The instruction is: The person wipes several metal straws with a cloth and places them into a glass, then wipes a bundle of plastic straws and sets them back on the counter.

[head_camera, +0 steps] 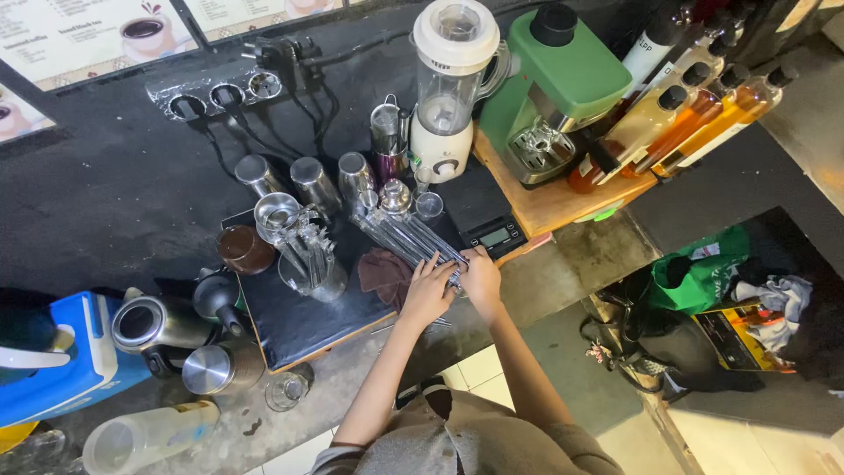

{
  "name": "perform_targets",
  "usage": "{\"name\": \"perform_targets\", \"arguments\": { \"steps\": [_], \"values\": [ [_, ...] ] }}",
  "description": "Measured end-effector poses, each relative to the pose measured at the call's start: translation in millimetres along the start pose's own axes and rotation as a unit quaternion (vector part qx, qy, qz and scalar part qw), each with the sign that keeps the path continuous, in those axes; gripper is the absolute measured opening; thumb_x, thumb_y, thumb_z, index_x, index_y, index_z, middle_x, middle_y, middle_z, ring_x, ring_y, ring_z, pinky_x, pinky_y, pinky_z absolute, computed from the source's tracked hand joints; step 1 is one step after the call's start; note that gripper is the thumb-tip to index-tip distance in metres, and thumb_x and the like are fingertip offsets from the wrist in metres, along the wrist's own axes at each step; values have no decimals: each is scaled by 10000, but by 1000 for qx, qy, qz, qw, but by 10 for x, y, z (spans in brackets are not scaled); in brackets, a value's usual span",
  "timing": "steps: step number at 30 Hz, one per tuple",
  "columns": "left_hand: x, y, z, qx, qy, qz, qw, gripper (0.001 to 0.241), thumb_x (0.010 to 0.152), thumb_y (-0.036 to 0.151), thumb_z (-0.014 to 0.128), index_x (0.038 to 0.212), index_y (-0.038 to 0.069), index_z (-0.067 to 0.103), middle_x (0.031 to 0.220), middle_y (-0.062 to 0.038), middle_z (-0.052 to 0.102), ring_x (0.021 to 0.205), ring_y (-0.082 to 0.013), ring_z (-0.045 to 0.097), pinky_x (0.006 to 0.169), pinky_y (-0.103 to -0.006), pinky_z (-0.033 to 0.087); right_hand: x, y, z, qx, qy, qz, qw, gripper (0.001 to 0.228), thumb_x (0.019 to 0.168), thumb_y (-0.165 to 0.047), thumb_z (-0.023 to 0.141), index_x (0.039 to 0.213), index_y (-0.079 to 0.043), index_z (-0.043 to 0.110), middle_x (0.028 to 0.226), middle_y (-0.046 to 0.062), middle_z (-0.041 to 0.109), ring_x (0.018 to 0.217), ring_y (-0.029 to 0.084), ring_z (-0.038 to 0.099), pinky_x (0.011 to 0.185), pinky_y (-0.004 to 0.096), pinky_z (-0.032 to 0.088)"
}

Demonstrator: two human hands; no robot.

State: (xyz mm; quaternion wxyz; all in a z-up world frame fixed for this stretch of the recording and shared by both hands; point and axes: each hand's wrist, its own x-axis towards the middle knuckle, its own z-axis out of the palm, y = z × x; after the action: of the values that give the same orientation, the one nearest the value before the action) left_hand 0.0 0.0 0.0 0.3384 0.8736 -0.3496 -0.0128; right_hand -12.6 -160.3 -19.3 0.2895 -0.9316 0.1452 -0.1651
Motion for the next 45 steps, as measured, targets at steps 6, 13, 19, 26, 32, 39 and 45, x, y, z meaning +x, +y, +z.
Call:
{"name": "perform_targets", "arguments": {
  "steps": [6,13,19,26,32,39,45],
  "values": [
    [0,-1,-28,-26,-17,-30,999,501,860,185,700,1337,47,627,1444,-110,583,1484,-352,349,1193,-567,231,44,-19,-16,-6,13,-24,1000,166,792,-95,726,954,-93,762,991,113,700,830,362,704,718,445,570],
    [-23,-53,-9,-32,-8,-30,999,461,878,174,692,1321,57,640,1450,-104,584,1488,-350,359,1212,-539,247,94,-26,-53,55,11,-13,998,118,799,-123,787,914,-112,761,866,72,711,806,324,709,695,421,559],
    [-39,-43,-4,-28,0,-25,999,448,882,170,690,1312,55,644,1446,-99,588,1489,-350,355,1211,-533,248,108,-35,-89,66,12,-26,997,117,778,-98,789,889,-93,754,882,72,712,817,321,706,702,411,550],
    [-66,-11,-30,-29,7,-27,999,440,882,161,691,1310,66,651,1450,-90,589,1487,-344,361,1218,-520,245,52,-4,-46,65,20,-11,998,61,813,-66,755,865,-90,737,924,78,703,849,318,702,729,411,551],
    [-84,-2,-17,-29,10,-27,999,442,873,155,692,1306,72,655,1453,-88,587,1483,-342,364,1219,-517,244,31,-63,-129,89,75,-20,993,85,758,-58,775,817,-81,718,937,111,673,847,339,681,729,416,540],
    [-83,-22,9,-22,28,-14,999,467,879,166,708,1326,65,622,1444,-115,594,1469,-362,388,1200,-521,264,87,-165,-260,223,0,84,971,47,910,-73,722,948,-68,695,874,41,755,713,175,721,673,304,530],
    [-59,183,-321,-184,179,-62,964,487,950,138,688,1396,-2,551,1344,-206,648,1277,-377,602,1096,-429,440,145,-159,-165,414,-87,-29,906,81,924,34,699,982,-5,659,884,46,736,836,90,711,736,231,529]
  ]
}}
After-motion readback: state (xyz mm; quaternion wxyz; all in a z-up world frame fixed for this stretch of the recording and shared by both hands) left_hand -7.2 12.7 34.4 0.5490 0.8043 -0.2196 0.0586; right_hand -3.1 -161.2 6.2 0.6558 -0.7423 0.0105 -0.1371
